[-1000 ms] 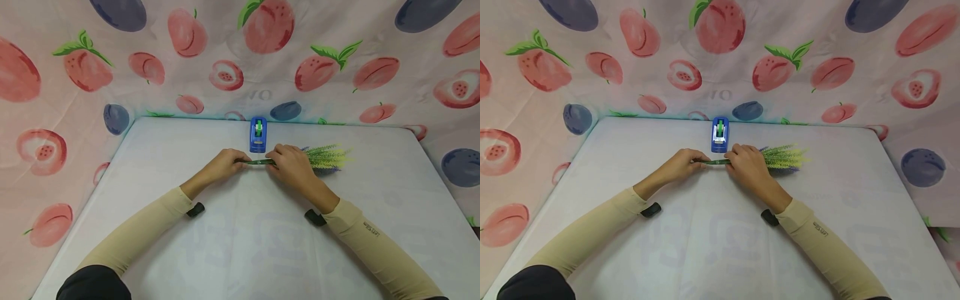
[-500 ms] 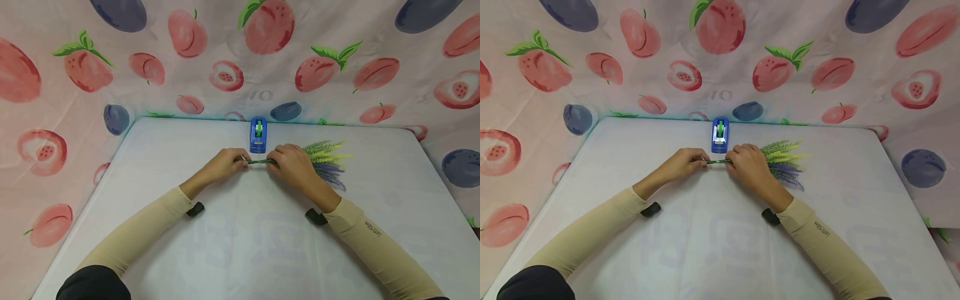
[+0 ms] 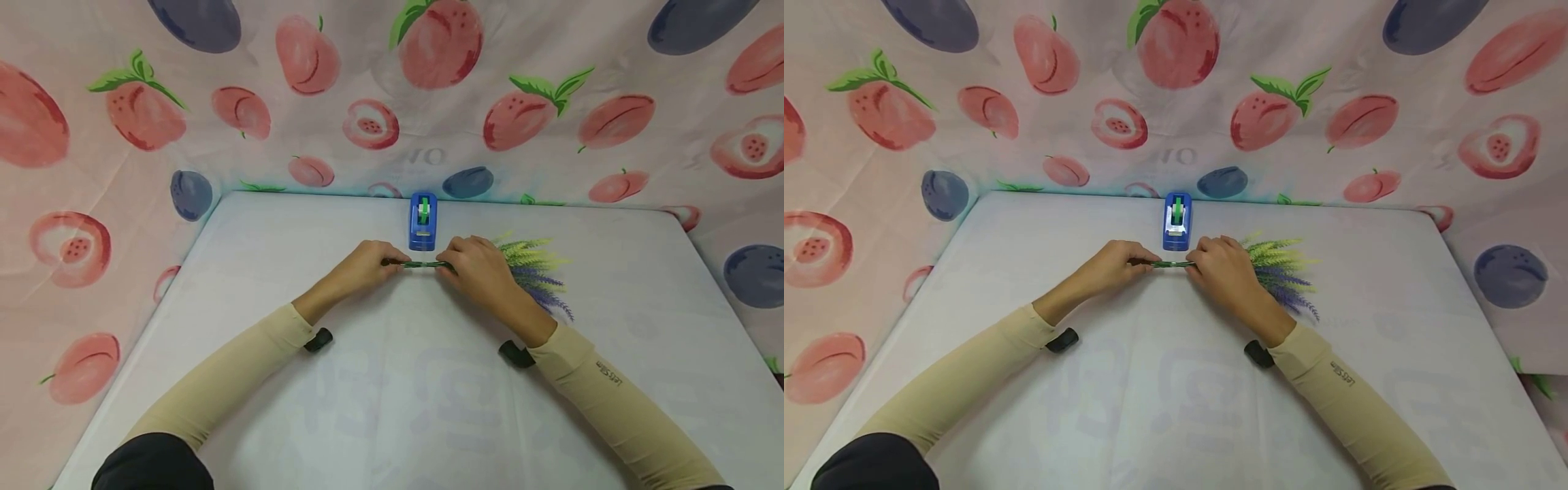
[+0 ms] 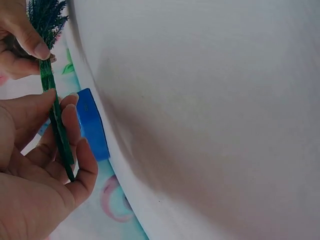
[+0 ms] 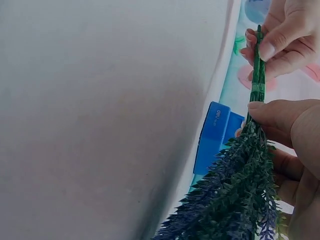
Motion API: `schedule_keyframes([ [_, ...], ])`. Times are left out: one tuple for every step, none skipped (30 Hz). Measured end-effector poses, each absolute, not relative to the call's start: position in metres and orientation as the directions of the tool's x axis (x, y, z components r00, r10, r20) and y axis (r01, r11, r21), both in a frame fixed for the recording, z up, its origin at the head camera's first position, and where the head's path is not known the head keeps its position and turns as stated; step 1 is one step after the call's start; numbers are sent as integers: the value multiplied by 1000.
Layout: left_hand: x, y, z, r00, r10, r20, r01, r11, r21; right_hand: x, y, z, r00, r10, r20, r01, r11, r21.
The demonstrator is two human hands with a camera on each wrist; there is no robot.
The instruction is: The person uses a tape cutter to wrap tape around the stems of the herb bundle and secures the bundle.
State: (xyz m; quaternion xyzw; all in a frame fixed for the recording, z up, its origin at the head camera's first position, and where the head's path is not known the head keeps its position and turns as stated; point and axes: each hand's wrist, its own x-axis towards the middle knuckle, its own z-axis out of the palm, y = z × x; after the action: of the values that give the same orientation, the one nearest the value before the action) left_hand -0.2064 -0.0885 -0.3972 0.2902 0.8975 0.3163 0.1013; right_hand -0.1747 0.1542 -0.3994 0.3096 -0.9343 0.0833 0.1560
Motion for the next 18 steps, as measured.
schedule_keyframes([
  [-206, -89, -397, -808, 589, 6, 464, 630, 622, -175, 154, -399, -761, -551, 341, -603, 796, -59],
  [-207, -89, -398, -806, 592, 9, 469, 629, 620, -176, 154, -399, -763, -550, 340, -601, 797, -60],
  [-207, -89, -398, -804, 594, 13, 474, 628, 618, -176, 154, -399, -764, -549, 339, -600, 797, -61],
  [-207, -89, -399, -803, 596, 16, 477, 627, 616, -176, 154, -399, -765, -548, 338, -600, 798, -62],
  [-208, -90, -399, -803, 596, 18, 478, 626, 616, -176, 154, -399, -765, -549, 337, -600, 797, -64],
  [-208, -90, -399, -803, 596, 21, 480, 625, 615, -176, 153, -399, -765, -548, 338, -600, 797, -66],
  [-209, -90, -400, -803, 596, 22, 482, 625, 614, -176, 153, -399, -765, -548, 338, -600, 797, -66],
  [-209, -90, -401, -802, 597, 23, 482, 625, 614, -177, 153, -399, -765, -548, 339, -601, 797, -65],
  [-210, -91, -401, -801, 598, 25, 485, 624, 613, -177, 153, -400, -763, -549, 340, -602, 796, -65],
  [-210, -91, -401, -799, 601, 25, 488, 622, 612, -177, 153, -400, -762, -550, 342, -603, 795, -63],
  [-210, -91, -401, -796, 605, 25, 491, 621, 611, -177, 153, -400, -760, -552, 344, -604, 795, -60],
  [-211, -92, -401, -791, 611, 24, 497, 619, 608, -178, 153, -401, -757, -553, 347, -606, 794, -56],
  [-211, -92, -401, -787, 616, 23, 501, 618, 606, -179, 153, -401, -754, -556, 350, -608, 792, -52],
  [-211, -92, -401, -783, 622, 23, 506, 615, 605, -179, 153, -401, -751, -558, 353, -611, 791, -48],
  [-212, -92, -401, -778, 627, 24, 513, 613, 601, -180, 152, -401, -748, -561, 355, -613, 789, -43],
  [-212, -92, -401, -774, 633, 26, 520, 611, 597, -180, 152, -401, -745, -564, 356, -615, 788, -39],
  [-212, -92, -401, -770, 638, 27, 526, 609, 594, -181, 152, -401, -743, -567, 356, -617, 786, -36],
  [-212, -92, -401, -766, 642, 31, 532, 607, 591, -181, 152, -401, -741, -570, 355, -620, 784, -35],
])
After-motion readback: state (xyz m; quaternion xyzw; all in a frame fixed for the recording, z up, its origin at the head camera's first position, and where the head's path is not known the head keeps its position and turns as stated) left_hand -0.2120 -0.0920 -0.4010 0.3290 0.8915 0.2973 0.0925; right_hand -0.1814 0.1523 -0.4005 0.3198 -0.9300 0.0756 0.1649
